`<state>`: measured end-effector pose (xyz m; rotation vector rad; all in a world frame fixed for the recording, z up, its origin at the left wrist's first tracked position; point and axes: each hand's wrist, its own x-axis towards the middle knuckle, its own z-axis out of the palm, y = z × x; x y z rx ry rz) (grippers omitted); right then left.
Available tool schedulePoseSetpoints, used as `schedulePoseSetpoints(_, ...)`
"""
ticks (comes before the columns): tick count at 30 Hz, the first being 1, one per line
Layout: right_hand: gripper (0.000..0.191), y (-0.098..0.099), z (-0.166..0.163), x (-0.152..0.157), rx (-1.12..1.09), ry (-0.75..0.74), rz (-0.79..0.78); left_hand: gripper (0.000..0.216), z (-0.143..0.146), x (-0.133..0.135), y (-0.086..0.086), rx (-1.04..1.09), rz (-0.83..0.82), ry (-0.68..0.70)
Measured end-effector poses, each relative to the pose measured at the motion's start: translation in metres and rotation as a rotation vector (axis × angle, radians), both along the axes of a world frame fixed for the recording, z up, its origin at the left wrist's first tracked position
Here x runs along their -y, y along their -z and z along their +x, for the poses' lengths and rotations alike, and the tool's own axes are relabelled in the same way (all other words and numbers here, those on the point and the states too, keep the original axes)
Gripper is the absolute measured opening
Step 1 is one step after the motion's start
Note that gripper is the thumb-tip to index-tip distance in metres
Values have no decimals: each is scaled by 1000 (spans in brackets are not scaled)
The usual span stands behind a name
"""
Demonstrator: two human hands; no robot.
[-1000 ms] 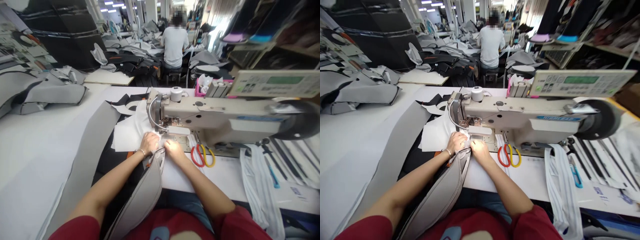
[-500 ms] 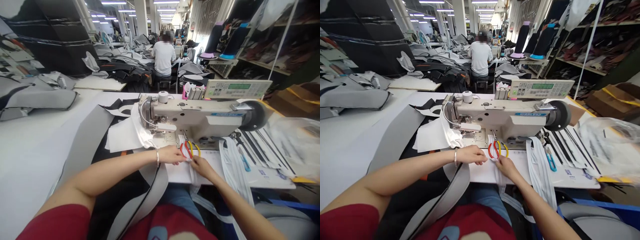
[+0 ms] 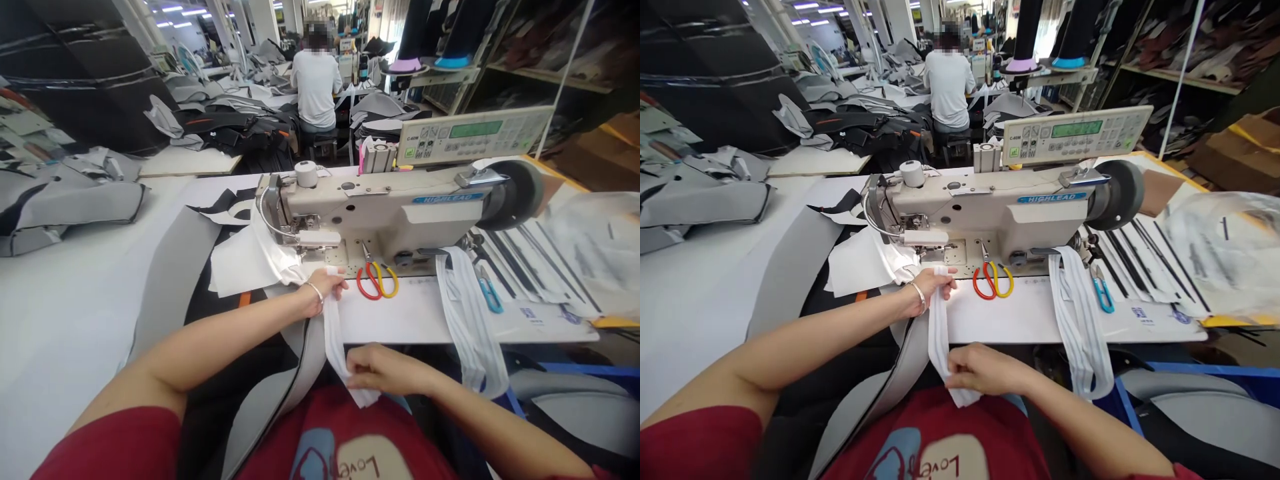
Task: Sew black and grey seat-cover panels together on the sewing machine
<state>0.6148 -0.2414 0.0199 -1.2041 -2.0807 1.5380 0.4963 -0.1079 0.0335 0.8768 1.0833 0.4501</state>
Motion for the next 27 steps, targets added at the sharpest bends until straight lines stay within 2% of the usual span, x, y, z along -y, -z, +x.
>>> schedulePoseSetpoints(2,20,2,7,-3,105,-54,139,14,-2,-4,3,-32,33,9)
schedulePoseSetpoints(4,21,6,12,-15,294,146,390,15,-2,-7,5,-70,-7,38)
schedulePoseSetpoints(6,23,11,13,-33,472,373,745,18,-1,-10,4,-96,-65,32)
schedulePoseSetpoints(7,24,14,11,-44,525,404,923,19,0,-11,2,-105,-89,21)
schedulePoseSetpoints(9,28,21,6,-63,550,294,1198,21,3,-13,-1,-121,-119,18)
schedulePoseSetpoints(12,25,34,-2,-85,473,135,1371,28,7,-20,-3,-181,-65,90)
schedulePoseSetpoints(14,24,45,-3,-94,400,185,1341,30,5,-28,-1,-296,159,212)
schedulePoseSetpoints(17,23,61,0,-107,317,436,1128,26,-4,-47,9,-627,615,437)
schedulePoseSetpoints(19,22,69,1,-118,277,545,996,25,-15,-60,14,-901,817,565)
schedulePoseSetpoints(22,21,75,-8,-139,247,532,834,29,-32,-73,15,-1230,923,883)
schedulePoseSetpoints(24,21,75,-22,-154,257,495,742,29,-39,-79,11,-1325,888,1070)
schedulePoseSetpoints(27,20,75,-43,-174,299,453,717,28,-40,-84,4,-1344,799,1154)
